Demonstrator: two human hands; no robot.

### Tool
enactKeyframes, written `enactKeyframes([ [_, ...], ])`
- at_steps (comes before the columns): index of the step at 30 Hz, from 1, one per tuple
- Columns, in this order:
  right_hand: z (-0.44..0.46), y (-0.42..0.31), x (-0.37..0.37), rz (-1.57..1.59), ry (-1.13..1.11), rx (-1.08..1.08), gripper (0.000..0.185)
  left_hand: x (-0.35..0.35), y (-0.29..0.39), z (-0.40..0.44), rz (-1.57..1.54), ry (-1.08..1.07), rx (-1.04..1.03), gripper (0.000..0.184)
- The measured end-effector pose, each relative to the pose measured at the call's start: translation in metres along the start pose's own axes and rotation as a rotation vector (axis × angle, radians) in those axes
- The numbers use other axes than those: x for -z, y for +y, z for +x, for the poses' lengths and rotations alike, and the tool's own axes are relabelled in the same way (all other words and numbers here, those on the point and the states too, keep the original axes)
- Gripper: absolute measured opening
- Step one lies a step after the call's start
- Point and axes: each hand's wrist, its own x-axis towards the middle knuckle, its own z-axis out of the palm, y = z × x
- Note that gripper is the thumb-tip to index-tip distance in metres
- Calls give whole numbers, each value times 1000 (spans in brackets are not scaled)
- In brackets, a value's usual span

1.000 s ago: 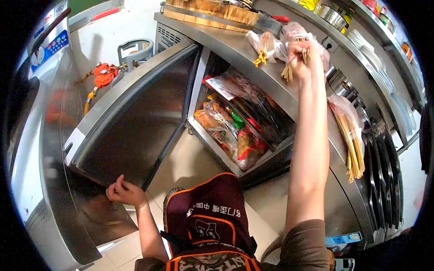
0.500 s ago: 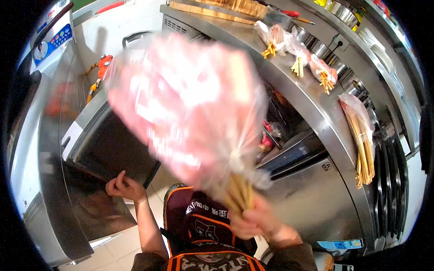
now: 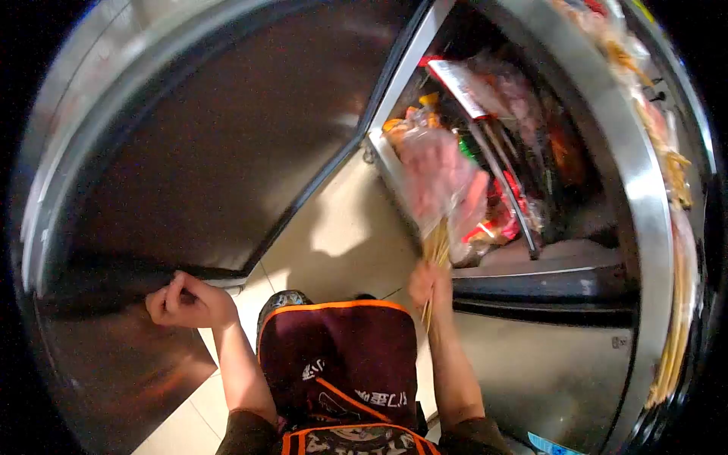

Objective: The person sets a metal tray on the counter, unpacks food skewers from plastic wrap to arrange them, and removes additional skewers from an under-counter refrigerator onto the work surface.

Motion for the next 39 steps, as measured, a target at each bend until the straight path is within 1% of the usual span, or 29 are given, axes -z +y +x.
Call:
enactKeyframes([
  [1, 32, -3, 21, 30, 9, 11, 25, -2, -2, -1, 56, 11, -45, 21],
  [2, 63, -8, 33, -9, 4, 91, 23, -7, 0, -1, 33, 48, -43, 21],
  [3, 90, -12, 43, -46, 4, 169, 21, -7, -1, -2, 50, 32, -42, 21],
  [5, 137, -25, 61, -86, 51, 328, 19, -9, -3, -4, 31, 72, -2, 20],
  [6, 151, -32, 58, -96, 57, 312, 19, -6, -12, -6, 137, 50, -41, 20],
  [7, 163, -40, 50, -95, 175, 403, 18, -7, -14, -6, 147, 38, -36, 20],
  [8, 178, -48, 45, -96, 285, 501, 18, -9, -16, -7, 169, 82, -80, 20],
  [9, 198, -53, 52, -107, 284, 497, 18, -10, -17, -6, 189, 124, -124, 19],
  [10, 217, -58, 61, -90, 238, 607, 19, -11, -17, -4, 209, 134, -183, 19],
  [11, 236, -66, 70, -72, 186, 721, 19, -12, -17, -3, 212, 133, -174, 19],
  [12, 250, -75, 73, -59, 113, 749, 20, -10, -19, -3, 261, 113, -207, 19],
  [13, 273, -89, 90, -67, 108, 747, 20, -8, -22, -2, 309, 92, -242, 19],
  [15, 324, -114, 134, -145, 595, 617, 7, -3, -31, -5, 338, 66, -231, 21],
  [16, 293, -121, 80, -210, 428, 842, 18, -2, -36, -8, 318, 132, -173, 19],
  [17, 305, -137, 91, -223, 432, 855, 17, -4, -37, -7, 324, 137, -232, 18],
  [18, 325, -155, 120, -216, 499, 796, 16, -7, -39, -5, 330, 143, -291, 18],
  [19, 336, -168, 141, -217, 532, 763, 15, -6, -41, -3, 333, 141, -288, 18],
  [21, 343, -188, 167, -218, 554, 735, 14, 0, -40, -2, 367, 86, -374, 19],
  [22, 342, -196, 175, -219, 562, 724, 14, -2, -36, -3, 316, 78, -346, 17],
  [23, 341, -202, 183, -220, 574, 719, 13, 6, -49, -9, 312, 68, -346, 17],
  [24, 341, -205, 187, -228, 581, 709, 12, 25, -72, -18, 349, 102, -215, 17],
  [26, 339, -210, 193, -242, 596, 699, 11, 27, -75, -19, 385, 132, -81, 17],
  [28, 336, -211, 196, -241, 617, 691, 10, 1, -50, -4, 347, 79, -397, 13],
  [31, 332, -210, 200, -254, 652, 685, 9, -1, -44, -2, 350, 79, -378, 10],
  [32, 333, -212, 201, -259, 660, 683, 9, 9, -56, -10, 346, 86, -372, 10],
  [33, 334, -210, 201, -262, 668, 687, 9, 30, -77, -22, 440, 50, -145, 10],
  [35, 332, -209, 202, -270, 685, 688, 9, 36, -90, -30, 521, 22, 87, 9],
  [39, 332, -207, 205, -282, 709, 687, 10, 25, -79, -21, 447, 26, -218, 9],
])
